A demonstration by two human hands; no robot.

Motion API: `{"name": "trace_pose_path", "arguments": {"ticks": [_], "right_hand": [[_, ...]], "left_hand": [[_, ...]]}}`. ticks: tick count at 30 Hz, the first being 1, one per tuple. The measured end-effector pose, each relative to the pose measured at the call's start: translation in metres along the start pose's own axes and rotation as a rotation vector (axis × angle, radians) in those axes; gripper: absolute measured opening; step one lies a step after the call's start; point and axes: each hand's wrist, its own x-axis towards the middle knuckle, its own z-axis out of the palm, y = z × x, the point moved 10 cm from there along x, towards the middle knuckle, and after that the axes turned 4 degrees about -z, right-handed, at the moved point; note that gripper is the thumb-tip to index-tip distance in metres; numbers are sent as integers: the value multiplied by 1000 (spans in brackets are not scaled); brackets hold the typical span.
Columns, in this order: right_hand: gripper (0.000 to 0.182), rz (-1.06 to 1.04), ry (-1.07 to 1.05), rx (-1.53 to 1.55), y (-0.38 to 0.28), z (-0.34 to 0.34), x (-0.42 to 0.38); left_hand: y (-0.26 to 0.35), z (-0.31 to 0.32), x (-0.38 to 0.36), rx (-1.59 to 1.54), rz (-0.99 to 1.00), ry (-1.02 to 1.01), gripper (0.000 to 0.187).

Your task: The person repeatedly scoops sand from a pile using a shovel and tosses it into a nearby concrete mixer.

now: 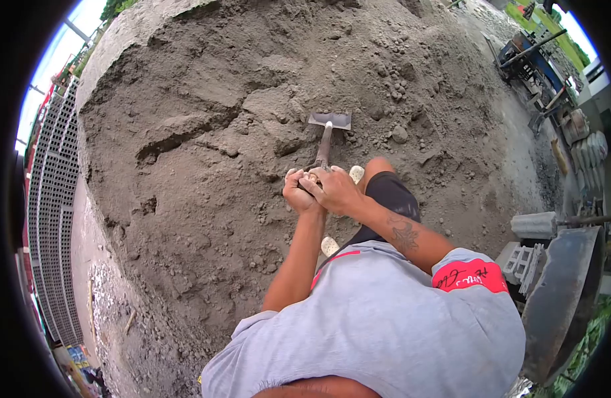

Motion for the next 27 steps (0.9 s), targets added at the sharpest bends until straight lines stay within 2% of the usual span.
{"name": "trace_pose_path", "arguments": {"ticks": [2, 4, 6, 9, 10, 12, 13, 14, 15, 16, 17, 18, 20, 22, 24, 26, 27], "right_hand": [[39, 68, -96, 96, -6, -7, 18], [36, 34, -74, 83, 2, -7, 44], [35, -103, 13, 53, 32, -3, 81], [31, -183, 176, 41, 66, -4, 99], [29, -229, 140, -69, 59, 2, 94], [29, -290, -9, -278, 52, 43, 58], [32, -330, -95, -413, 57, 59, 48], [36, -211, -155, -349, 61, 60, 37], [40, -86, -205, -274, 62, 68, 18], [46, 45, -130, -191, 77, 72, 1], [49, -6, -97, -197, 73, 72, -18], [52, -61, -75, -197, 70, 73, -36], [53, 4, -51, -206, 84, 72, -75], [54, 126, -97, -178, 105, 63, -111], [55, 297, -157, -147, 137, 56, -156], [54, 476, -153, -135, 179, 51, -209], [52, 561, -137, -113, 196, 45, -237]], "left_hand": [[3, 25, 4, -83, -69, -59, 11], [5, 48, 20, -122, -91, -86, 12], [-2, 41, 71, -10, 86, -8, 13], [-8, 29, 128, 560, 469, -16, 20], [-8, 24, 124, 566, 450, -32, 20], [-23, -14, 119, 415, 144, 70, 23], [-56, -55, 150, 172, -41, 9, 27], [-36, -25, 96, 113, -123, 7, 11], [-49, -48, 105, 20, -236, -18, 11], [-43, -51, 92, 64, -248, -46, 10], [-50, -70, 97, 22, -327, -73, 49], [-58, -91, 103, 62, -380, -51, 51], [-56, -105, 97, 140, -369, -111, 55], [-45, -119, 76, 271, -280, -5, 49], [-44, -147, 66, 369, -235, 44, 33], [-67, -206, 74, 395, -355, 114, 16], [-71, -213, 62, 390, -362, 108, 16]]}}
